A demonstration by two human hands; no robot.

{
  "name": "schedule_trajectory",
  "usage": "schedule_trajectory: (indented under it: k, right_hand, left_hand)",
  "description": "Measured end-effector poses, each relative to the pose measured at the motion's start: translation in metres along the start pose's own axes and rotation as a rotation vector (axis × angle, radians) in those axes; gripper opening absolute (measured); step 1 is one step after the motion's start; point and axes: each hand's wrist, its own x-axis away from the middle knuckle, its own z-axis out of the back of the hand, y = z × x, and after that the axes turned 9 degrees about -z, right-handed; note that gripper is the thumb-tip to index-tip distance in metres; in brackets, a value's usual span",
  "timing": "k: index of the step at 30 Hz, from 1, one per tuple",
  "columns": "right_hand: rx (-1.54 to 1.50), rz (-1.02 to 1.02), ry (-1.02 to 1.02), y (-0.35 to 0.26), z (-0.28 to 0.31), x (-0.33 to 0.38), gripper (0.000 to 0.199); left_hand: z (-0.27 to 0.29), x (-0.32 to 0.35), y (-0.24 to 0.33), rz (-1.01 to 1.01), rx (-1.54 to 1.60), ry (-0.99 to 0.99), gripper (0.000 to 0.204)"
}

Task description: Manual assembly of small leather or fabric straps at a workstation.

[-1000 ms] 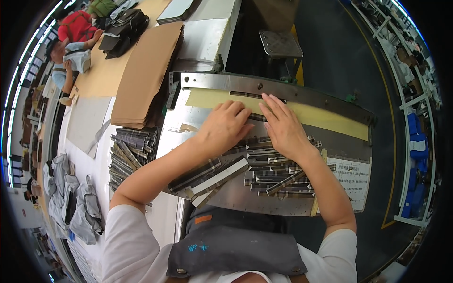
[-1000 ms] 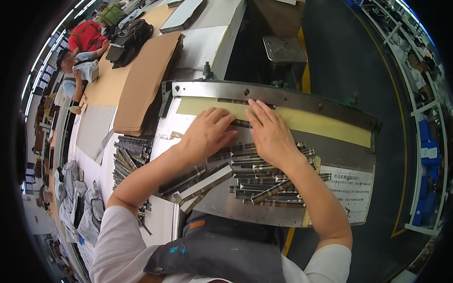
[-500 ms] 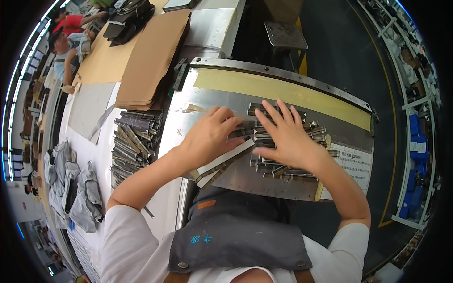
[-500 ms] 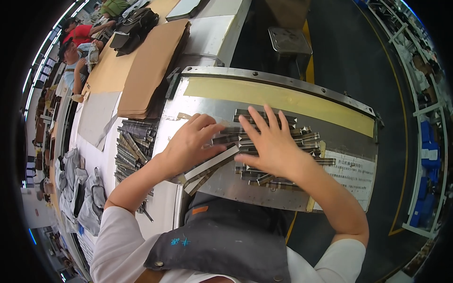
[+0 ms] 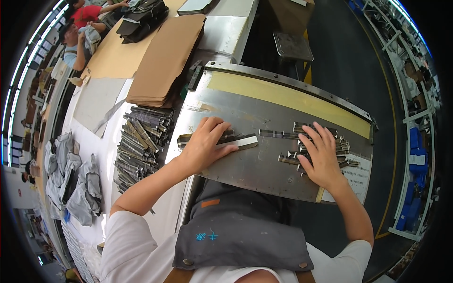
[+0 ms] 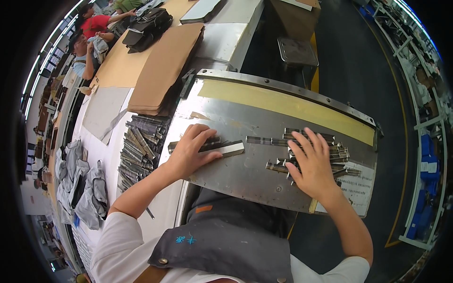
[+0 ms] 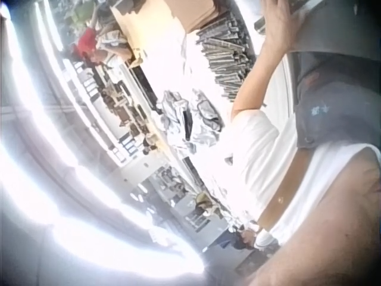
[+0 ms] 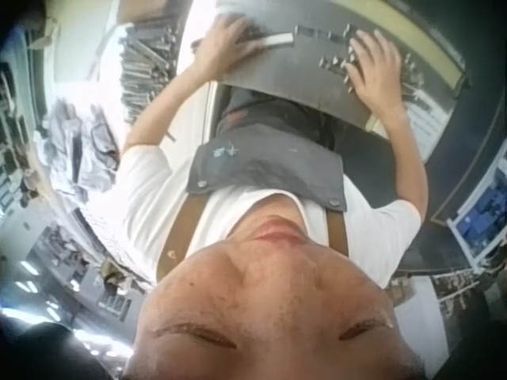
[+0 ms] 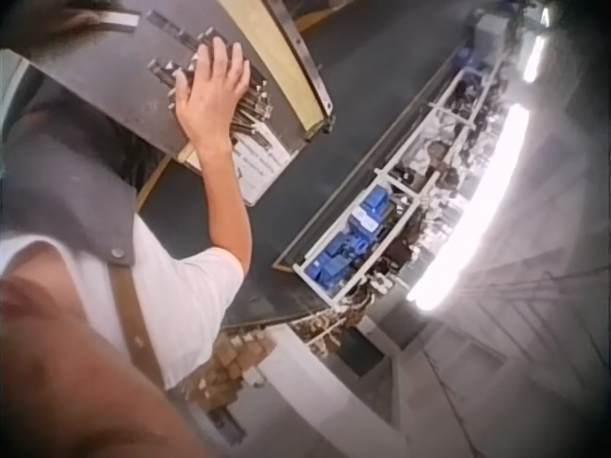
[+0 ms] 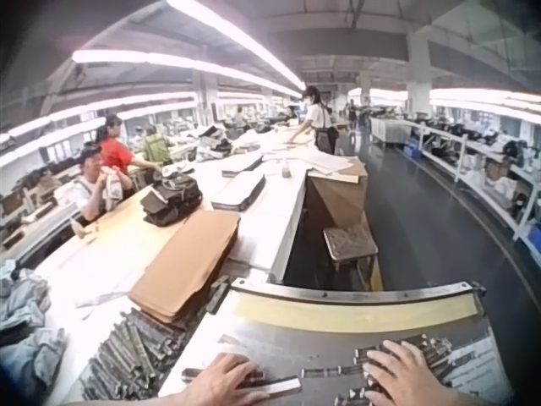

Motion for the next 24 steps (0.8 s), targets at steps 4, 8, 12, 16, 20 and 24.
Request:
schedule_trajectory:
  k: [4, 8, 12, 16, 20, 24]
  right_hand:
    - [-0.173, 0.272, 0.14, -0.057, -0.002, -0.046, 0.051]
    - [-0.295, 0.451, 0.134, -0.09, -0.038, -0.063, 0.045]
    - [-0.272, 0.501, 0.076, -0.101, -0.043, -0.064, 0.043]
    - [-0.234, 0.5, 0.11, -0.102, -0.04, -0.065, 0.042]
    - [-0.241, 0.49, 0.067, -0.098, -0.032, -0.067, 0.042]
    - [-0.985, 0.071, 0.253, -0.086, -0.027, -0.087, 0.047]
  left_hand:
    - [0.013, -0.007, -0.009, -0.013, -0.05, -0.019, 0.053]
    - [0.013, -0.005, -0.023, 0.065, -0.116, -0.175, 0.047]
    - [0.005, 0.001, -0.026, 0.077, -0.238, -0.149, 0.027]
    - [0.017, -0.015, -0.034, 0.006, -0.36, -0.047, 0.016]
    - [0.064, -0.055, -0.021, 0.193, 0.25, 0.541, 0.005]
    - [0.059, -0.076, -0.009, 0.225, 1.019, 0.505, 0.008]
